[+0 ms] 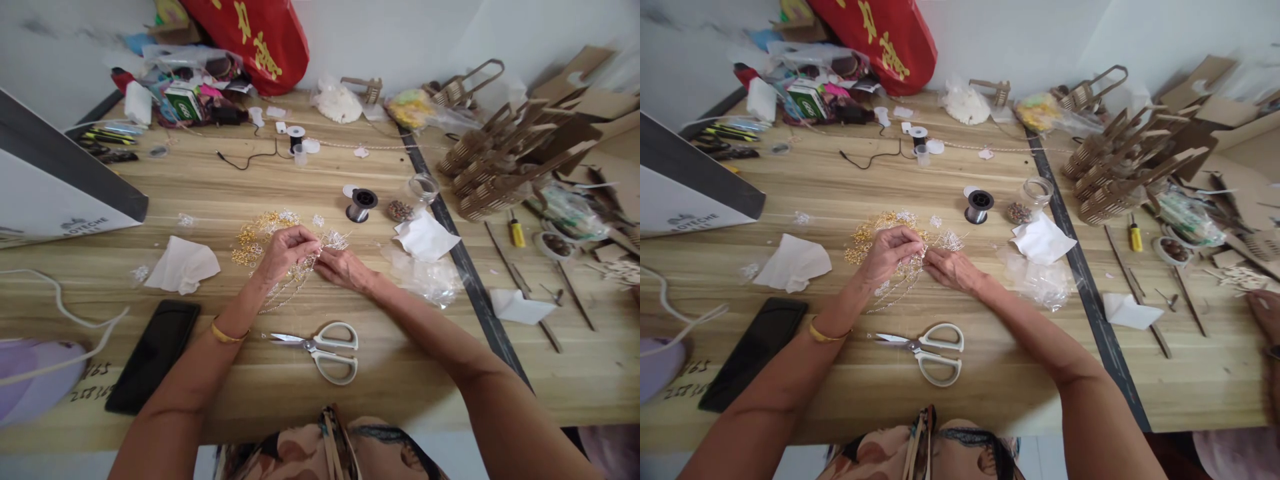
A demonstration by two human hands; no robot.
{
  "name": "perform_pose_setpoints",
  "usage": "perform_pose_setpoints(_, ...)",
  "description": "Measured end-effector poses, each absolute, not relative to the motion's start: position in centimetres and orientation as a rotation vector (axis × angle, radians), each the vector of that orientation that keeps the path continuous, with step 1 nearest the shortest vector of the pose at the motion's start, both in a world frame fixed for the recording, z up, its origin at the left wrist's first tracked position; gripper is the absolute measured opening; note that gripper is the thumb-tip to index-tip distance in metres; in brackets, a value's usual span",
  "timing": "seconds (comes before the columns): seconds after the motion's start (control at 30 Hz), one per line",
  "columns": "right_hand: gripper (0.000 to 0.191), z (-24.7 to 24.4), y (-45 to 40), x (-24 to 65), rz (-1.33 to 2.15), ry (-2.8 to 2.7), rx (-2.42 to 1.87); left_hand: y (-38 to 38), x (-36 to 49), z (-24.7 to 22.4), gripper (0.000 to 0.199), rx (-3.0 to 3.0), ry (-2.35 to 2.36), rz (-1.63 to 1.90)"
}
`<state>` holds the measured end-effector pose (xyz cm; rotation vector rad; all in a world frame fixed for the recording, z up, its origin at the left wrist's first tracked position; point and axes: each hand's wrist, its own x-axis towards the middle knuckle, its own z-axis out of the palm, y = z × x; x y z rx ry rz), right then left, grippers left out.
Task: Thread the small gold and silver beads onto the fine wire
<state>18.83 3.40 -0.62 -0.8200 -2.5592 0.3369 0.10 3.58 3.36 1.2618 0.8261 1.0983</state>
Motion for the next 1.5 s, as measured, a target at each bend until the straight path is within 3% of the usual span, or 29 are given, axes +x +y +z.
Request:
perform_pose_setpoints(0.13, 0.017, 0.2, 1.6, 19.4, 0.49, -2.507, -0.836, 3.5, 0.0, 3.7, 0.012, 1.292, 0.83, 1.062)
perform_pose_setpoints(0.43, 0.04, 0.5, -1.9, 18.8, 0.132, -2.841, -0.623, 3.7, -0.1, 3.1, 0.014, 1.297, 0.837, 1.065)
perform_pose_setpoints(0.8, 0.04, 0.1, 0.2, 20.2, 0.125, -2.787, -0.724, 3.6, -0.1, 3.2, 0.01, 1.306, 0.834, 1.048)
perform_pose_setpoints(1.1, 0.016, 1.7, 3.5, 19.4, 0.629, -2.108, -0.981, 3.6, 0.3, 3.1, 0.017, 1.345, 0.938, 1.0)
perform_pose_setpoints(1.3, 0.022, 1.9, 4.0, 17.9, 1.0, -1.84, -0.992, 3.9, 0.4, 2.0, 0.018, 1.331, 0.993, 1.061)
perform_pose_setpoints(1.5, 0.025, 0.7, 3.9, 17.8, 1.051, -1.72, -0.883, 4.2, 0.5, 1.0, 0.024, 1.287, 1.062, 1.045)
